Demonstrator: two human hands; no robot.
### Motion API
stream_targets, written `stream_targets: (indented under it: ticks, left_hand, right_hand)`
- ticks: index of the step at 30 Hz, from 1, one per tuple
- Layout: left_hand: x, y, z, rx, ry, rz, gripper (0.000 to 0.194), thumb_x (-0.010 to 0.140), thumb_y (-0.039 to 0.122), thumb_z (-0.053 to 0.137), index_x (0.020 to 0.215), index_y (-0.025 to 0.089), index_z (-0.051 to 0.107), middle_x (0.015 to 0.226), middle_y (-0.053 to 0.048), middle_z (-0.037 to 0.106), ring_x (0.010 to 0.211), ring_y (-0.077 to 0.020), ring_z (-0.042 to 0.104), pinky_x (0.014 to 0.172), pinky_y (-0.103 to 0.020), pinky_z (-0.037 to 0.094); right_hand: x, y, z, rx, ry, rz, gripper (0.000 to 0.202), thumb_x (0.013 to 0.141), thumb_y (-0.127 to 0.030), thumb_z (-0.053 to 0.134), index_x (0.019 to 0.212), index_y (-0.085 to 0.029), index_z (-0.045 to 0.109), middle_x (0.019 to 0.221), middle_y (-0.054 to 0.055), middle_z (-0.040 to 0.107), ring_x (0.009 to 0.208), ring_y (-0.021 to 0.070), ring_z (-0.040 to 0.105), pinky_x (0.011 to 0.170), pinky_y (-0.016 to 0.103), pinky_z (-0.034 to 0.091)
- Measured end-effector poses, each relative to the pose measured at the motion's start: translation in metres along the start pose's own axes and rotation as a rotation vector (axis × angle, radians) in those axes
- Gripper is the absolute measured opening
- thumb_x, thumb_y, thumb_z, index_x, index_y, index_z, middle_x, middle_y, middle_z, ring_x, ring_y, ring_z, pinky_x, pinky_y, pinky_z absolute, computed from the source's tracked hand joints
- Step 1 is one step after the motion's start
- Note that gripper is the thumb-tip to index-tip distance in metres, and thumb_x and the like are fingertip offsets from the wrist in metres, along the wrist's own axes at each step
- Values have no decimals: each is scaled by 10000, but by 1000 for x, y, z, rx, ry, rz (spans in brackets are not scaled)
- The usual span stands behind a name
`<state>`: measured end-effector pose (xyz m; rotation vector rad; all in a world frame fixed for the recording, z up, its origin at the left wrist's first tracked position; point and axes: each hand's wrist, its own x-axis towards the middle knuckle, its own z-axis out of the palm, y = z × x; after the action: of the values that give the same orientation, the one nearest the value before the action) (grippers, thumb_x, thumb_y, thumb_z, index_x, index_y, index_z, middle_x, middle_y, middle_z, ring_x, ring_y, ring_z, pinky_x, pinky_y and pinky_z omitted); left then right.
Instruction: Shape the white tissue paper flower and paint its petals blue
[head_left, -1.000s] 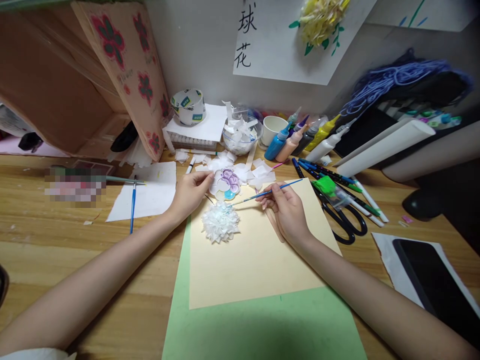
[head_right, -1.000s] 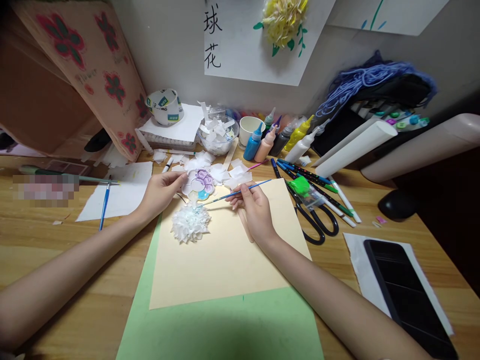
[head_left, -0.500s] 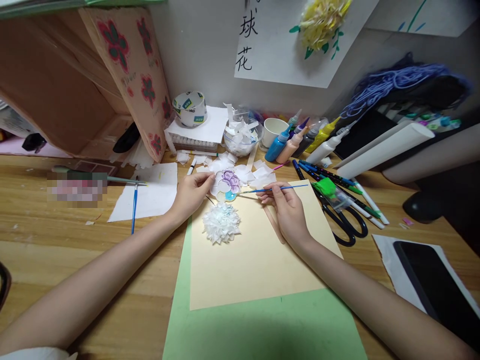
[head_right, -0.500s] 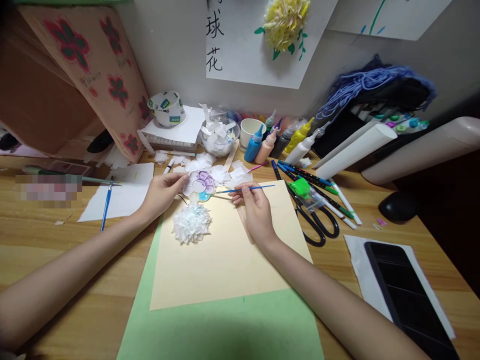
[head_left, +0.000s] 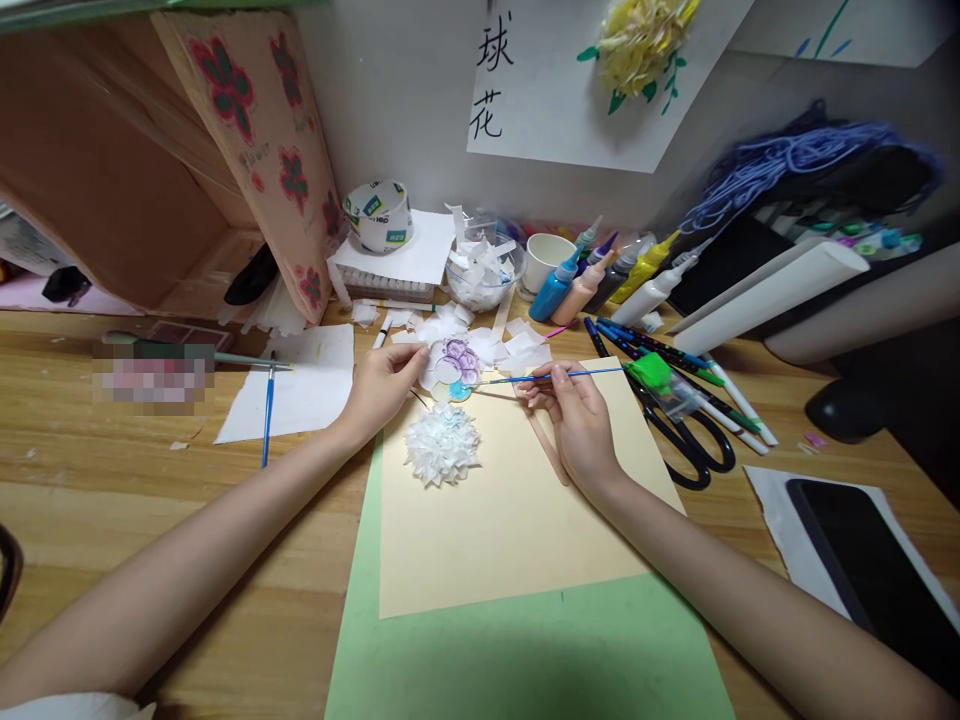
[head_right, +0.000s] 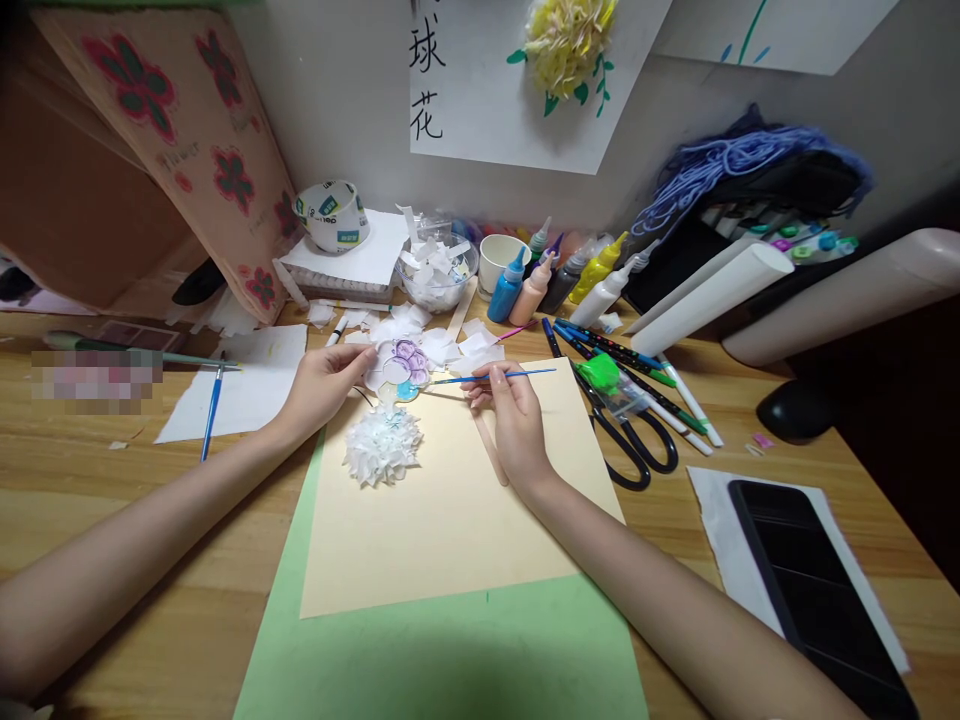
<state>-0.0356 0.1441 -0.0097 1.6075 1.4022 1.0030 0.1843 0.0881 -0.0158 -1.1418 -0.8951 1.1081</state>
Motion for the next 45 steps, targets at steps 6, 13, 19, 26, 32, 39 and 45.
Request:
stream_targets:
  ticks: [6, 13, 19, 26, 32, 39, 45]
  left_hand:
    - [0, 2, 0, 14, 2, -7, 364, 830, 427, 574, 959, 135, 747, 894, -60, 746, 754, -180, 640, 680, -262, 475]
    - [-1, 5, 0, 13, 5, -14, 358, 825, 419, 575, 954, 135, 748, 873, -54, 746, 729, -173, 638, 665, -257, 478]
    - [0, 2, 1, -8, 2, -18, 365, 822, 428, 581, 963, 135, 748, 887, -59, 746, 730, -171, 633, 655, -256, 476]
    - [0, 1, 0, -8, -2, -9, 375, 823, 455, 582, 958, 148, 750, 877, -51, 745, 726, -171, 628, 647, -255, 471]
    - [0, -1, 1, -4, 1, 2, 382, 826, 457, 582, 967, 143, 749, 900, -59, 746, 746, -176, 636, 665, -254, 477]
    - [1, -1, 0, 2, -1, 0, 362, 829, 426, 579, 967, 138, 748, 904, -57, 748, 774, -181, 649, 675, -251, 483]
    - [1, -4, 1, 5, 11, 3, 360, 826, 421, 581, 967, 136, 749, 910, -64, 749, 804, -195, 659, 675, -256, 495]
  right_hand:
    - [1, 1, -2, 7, 31, 8, 215, 857, -418, 583, 790, -213, 582, 722, -16, 644, 654, 96, 588, 620, 224, 456]
    - [1, -3, -1, 14, 117, -53, 220, 848, -414, 579, 753, -217, 556, 724, -20, 590, 662, 101, 567, 611, 228, 439]
    - [0, -6, -1, 87, 55, -47, 201, 854, -372, 551, 730, -214, 559, 708, -16, 558, 646, 106, 558, 605, 232, 450]
    - [1, -6, 0, 147, 42, 33, 163, 791, -290, 577, 658, -196, 565, 664, -19, 541, 580, 91, 528, 550, 217, 451]
    - [1, -8, 1, 134, 30, 36, 157, 807, -250, 535, 662, -201, 569, 649, -9, 558, 585, 106, 530, 532, 222, 451]
    - [1, -6, 0, 114, 39, 48, 158, 797, -196, 494, 667, -197, 583, 663, -13, 582, 583, 97, 534, 534, 207, 445]
    - [1, -6, 1, 118, 37, 40, 164, 794, -184, 480, 664, -200, 580, 643, -11, 583, 577, 99, 532, 534, 211, 445]
